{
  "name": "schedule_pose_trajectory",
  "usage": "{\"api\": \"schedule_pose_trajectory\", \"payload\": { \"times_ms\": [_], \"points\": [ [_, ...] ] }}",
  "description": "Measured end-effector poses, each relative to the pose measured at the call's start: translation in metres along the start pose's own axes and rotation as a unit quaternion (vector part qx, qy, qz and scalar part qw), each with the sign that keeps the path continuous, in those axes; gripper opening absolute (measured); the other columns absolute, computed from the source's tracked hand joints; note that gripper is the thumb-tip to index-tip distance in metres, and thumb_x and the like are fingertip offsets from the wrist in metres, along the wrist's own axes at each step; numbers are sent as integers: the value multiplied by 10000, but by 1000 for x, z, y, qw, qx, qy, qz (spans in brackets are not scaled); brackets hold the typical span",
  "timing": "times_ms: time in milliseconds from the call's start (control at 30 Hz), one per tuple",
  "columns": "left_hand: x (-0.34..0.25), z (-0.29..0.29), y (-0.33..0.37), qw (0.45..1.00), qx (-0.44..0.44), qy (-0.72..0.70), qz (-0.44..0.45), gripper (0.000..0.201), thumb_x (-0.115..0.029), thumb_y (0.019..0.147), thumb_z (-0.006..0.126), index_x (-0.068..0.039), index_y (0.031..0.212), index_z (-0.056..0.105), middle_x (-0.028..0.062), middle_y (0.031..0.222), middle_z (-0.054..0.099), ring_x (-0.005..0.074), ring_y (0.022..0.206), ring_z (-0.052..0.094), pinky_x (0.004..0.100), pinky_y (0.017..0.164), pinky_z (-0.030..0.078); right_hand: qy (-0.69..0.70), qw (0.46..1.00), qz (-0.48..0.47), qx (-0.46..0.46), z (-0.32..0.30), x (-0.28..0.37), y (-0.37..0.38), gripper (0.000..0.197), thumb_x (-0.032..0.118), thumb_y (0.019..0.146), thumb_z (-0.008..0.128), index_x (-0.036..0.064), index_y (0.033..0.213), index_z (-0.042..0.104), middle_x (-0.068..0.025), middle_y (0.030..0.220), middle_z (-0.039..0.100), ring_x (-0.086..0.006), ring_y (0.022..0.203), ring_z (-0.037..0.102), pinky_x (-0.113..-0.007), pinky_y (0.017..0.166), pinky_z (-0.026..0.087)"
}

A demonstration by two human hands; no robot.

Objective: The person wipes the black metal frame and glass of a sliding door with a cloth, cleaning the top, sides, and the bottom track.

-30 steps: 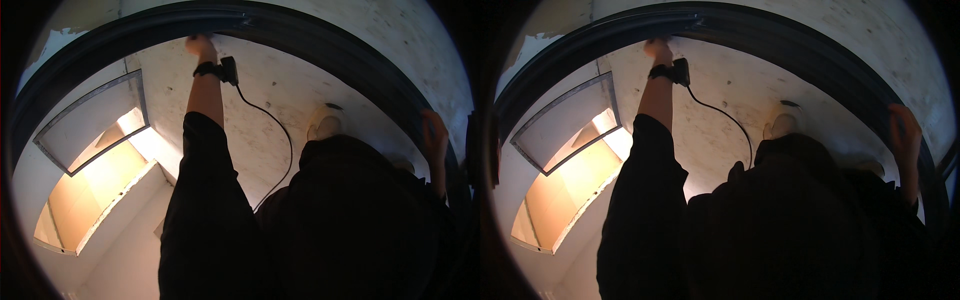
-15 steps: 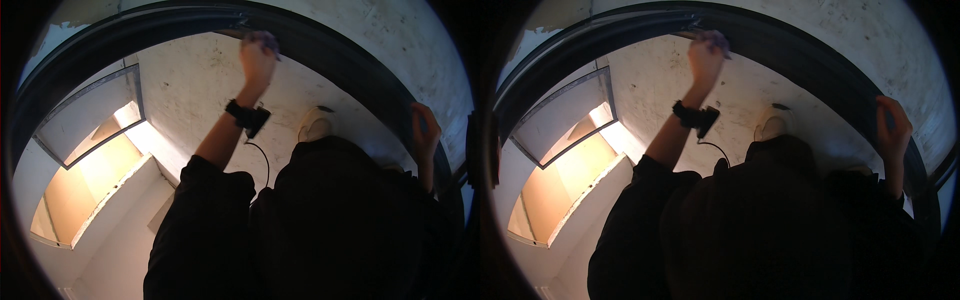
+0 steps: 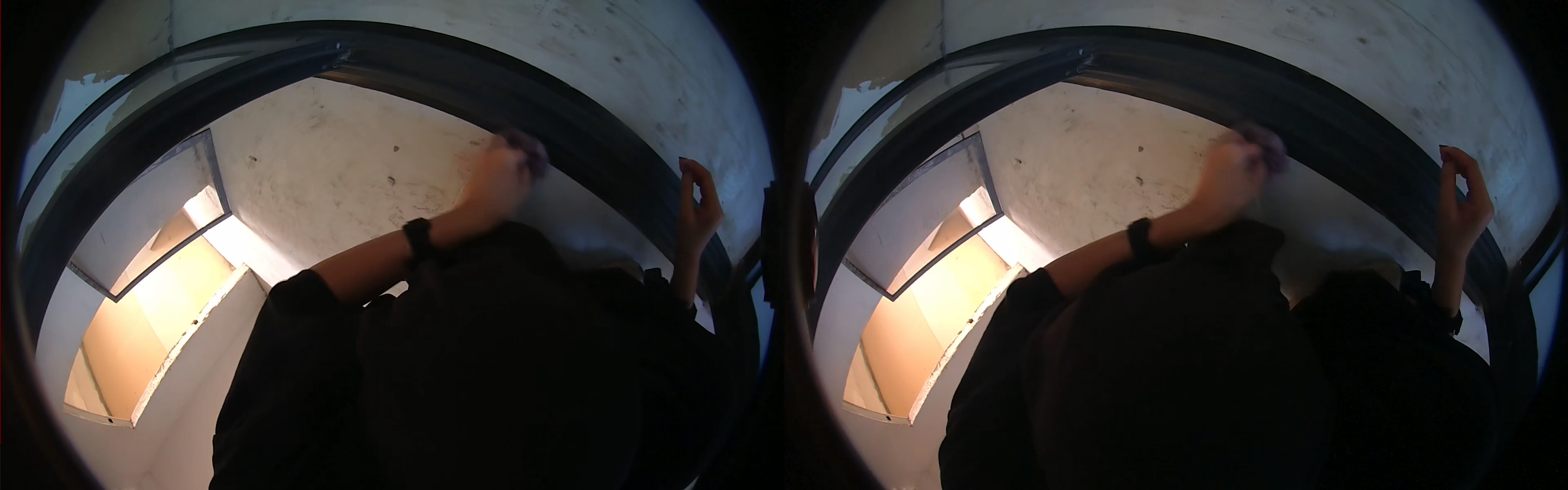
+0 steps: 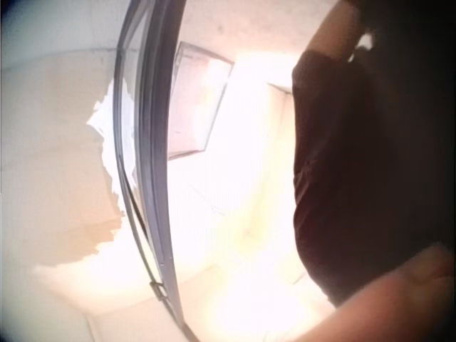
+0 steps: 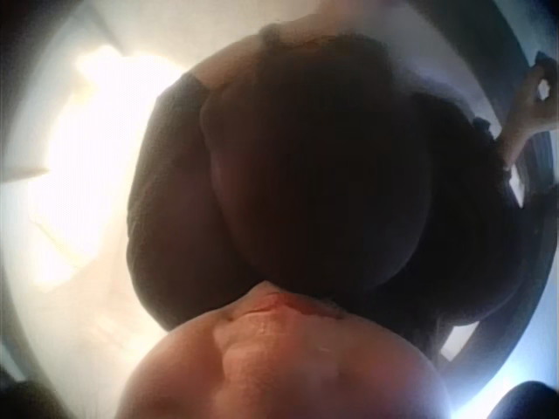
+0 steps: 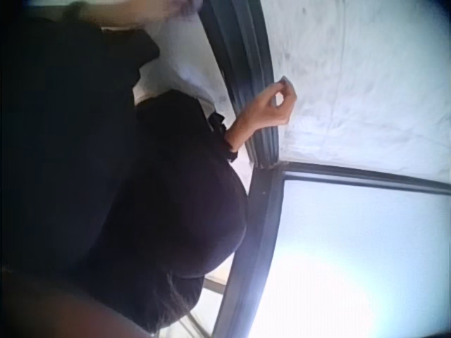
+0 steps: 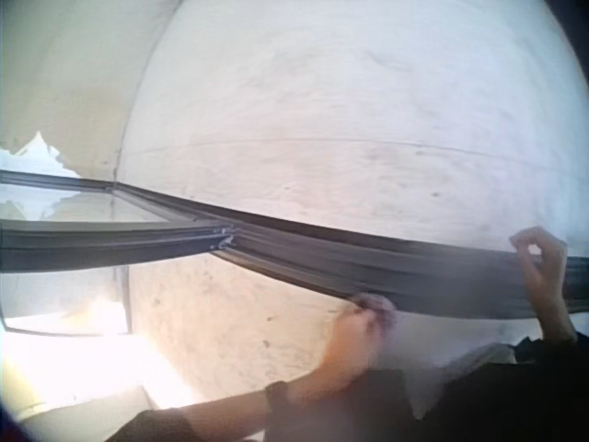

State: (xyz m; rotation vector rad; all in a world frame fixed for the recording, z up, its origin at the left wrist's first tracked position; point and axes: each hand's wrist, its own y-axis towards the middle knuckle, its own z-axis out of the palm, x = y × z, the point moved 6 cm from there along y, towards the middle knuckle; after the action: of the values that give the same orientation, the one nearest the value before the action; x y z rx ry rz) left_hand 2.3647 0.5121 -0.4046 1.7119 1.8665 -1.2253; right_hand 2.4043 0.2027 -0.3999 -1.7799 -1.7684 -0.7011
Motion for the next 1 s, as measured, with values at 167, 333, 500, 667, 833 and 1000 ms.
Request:
{"api": "schedule_pose_trajectory", "payload": {
  "times_ms": [167,333,500,667,833,1000],
  "points": [
    [-29,55,4,980,190,-28,-48,136,-50,804,543,0,894,632,197,929,609,309,866,602,387,781,489,-12,1000,21,-16,-9,-8,-4,147,40,865,574,30,986,657,-91,915,678,-153,866,644,-279,804,498],
    [-87,165,-20,767,633,-107,10,214,-109,799,570,-9,974,643,184,922,642,274,837,627,373,727,502,-170,985,20,-29,-62,-19,-6,193,71,860,602,46,1047,645,-110,1002,668,-196,956,638,-310,836,509],
    [-174,104,3,784,590,23,191,246,-98,740,596,-10,958,669,133,832,666,212,767,647,333,667,535,-123,973,177,-77,-197,12,-82,189,53,884,562,12,1054,634,-121,1021,658,-201,945,628,-320,819,510],
    [-205,-87,34,826,458,-283,-169,279,-63,829,522,33,1073,616,96,812,647,152,609,634,257,525,541,-103,966,236,31,-244,125,-134,177,-4,863,546,14,1032,595,-118,985,638,-215,851,629,-296,719,497],
    [-304,-218,5,785,337,-481,-197,276,-81,865,525,24,1115,579,87,862,623,156,673,624,266,540,536,-21,890,403,210,-297,205,-215,228,144,834,599,-3,1008,596,-158,938,626,-266,772,614,-340,681,496],
    [-416,-307,-84,734,232,-595,-232,231,-100,876,484,16,1055,571,103,928,623,196,825,633,317,700,542,325,754,570,-18,-316,218,-359,194,154,913,471,18,961,600,-103,791,641,-152,597,622,-263,551,490]
  ]
}}
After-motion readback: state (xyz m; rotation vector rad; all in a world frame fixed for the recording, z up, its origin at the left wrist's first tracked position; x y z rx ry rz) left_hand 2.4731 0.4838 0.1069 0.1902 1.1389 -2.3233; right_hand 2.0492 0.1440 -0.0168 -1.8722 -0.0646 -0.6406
